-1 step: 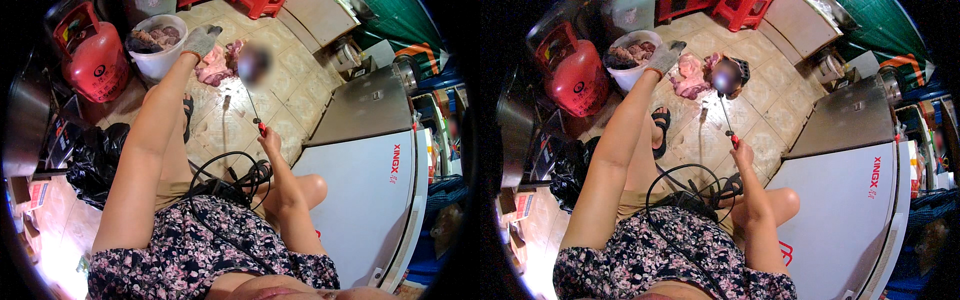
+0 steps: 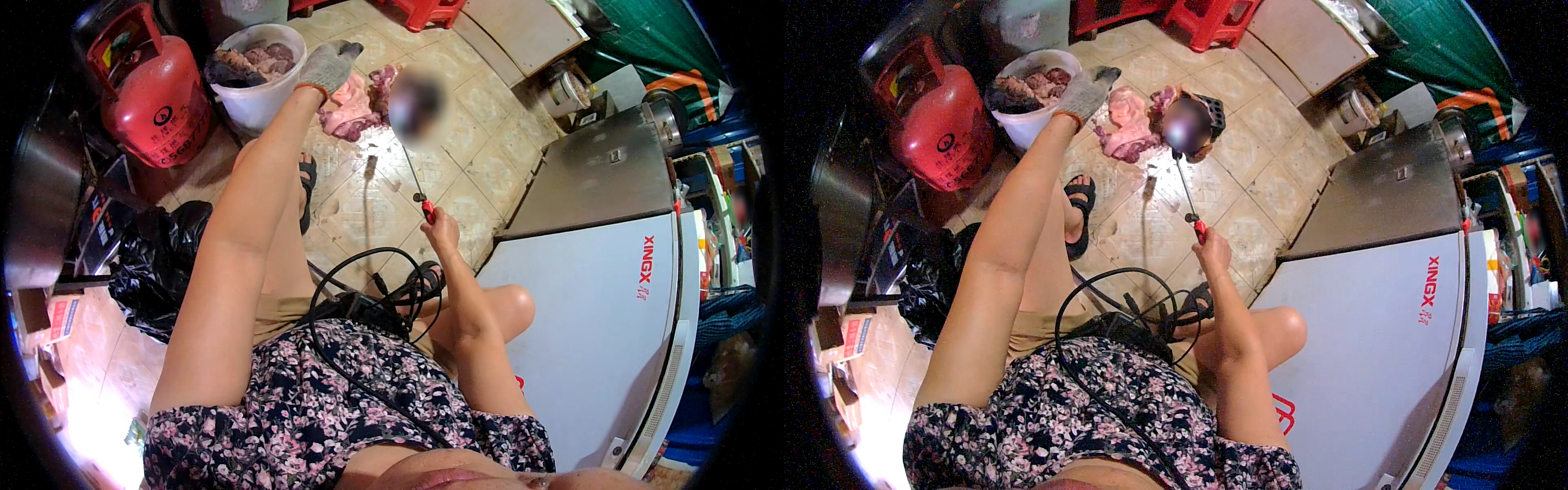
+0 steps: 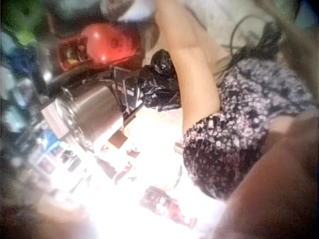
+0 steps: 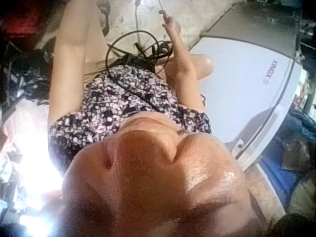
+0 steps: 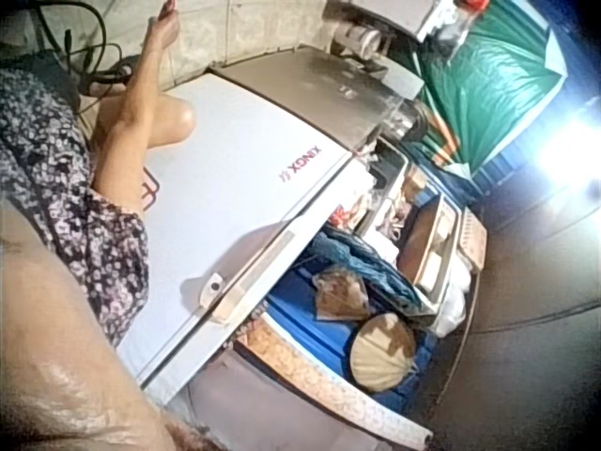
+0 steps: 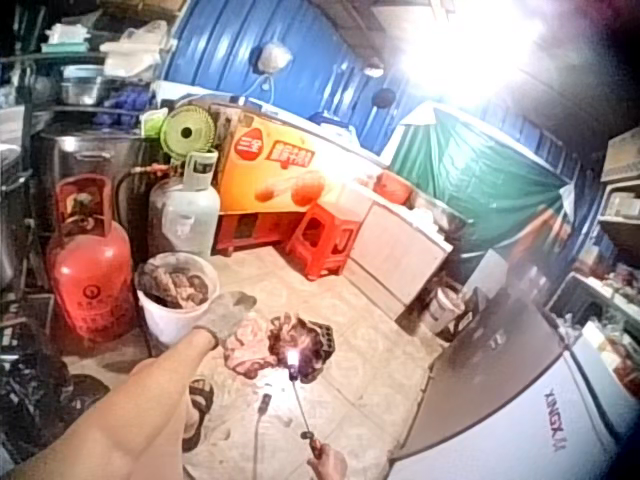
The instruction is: The person sits on the floor and uses a handheld blowtorch to burn the surface of a piece of meat. They hold the meat with a gloved left hand and direct the flame with their right hand, rotating the meat to char the exterior.
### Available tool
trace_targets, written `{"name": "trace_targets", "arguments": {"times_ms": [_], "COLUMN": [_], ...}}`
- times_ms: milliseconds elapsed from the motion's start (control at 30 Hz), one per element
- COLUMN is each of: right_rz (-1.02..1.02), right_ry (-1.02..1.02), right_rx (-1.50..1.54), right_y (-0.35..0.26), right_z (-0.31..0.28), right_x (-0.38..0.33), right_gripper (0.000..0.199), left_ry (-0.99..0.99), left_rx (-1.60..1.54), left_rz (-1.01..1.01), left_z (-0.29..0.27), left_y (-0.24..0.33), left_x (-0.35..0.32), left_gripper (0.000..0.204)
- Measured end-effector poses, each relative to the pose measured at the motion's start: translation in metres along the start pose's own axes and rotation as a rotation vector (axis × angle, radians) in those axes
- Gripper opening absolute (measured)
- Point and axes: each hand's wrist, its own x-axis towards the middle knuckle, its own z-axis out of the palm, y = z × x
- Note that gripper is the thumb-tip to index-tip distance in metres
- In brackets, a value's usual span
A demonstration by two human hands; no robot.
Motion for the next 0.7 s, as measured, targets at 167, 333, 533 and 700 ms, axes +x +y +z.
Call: {"name": "trace_targets", "arguments": {"times_ms": [167,333,533,700], "right_rz": [0.015,0.01,-0.025,-0.018], "right_ry": [-0.03,-0.028,0.021,0.027], "right_rx": [-0.005,0.002,0.018,0.022], "right_y": [0.001,0.002,0.006,0.007], "right_z": [0.002,0.004,0.005,0.006], "right_x": [0.001,0.003,0.003,0.003], "right_gripper": [0.032,0.032,0.026,0.026], "left_ry": [-0.027,-0.039,-0.051,-0.054], "left_rx": [-0.033,-0.035,-0.067,-0.07], "left_rz": [-0.05,-0.067,-0.084,-0.082], "left_z": [-0.004,-0.008,-0.005,-0.002], "left_y": [0.003,0.007,0.003,-0.002], "left_x": [-0.002,-0.004,-0.003,-0.001], "left_gripper": [0.047,0.049,0.05,0.051]}}
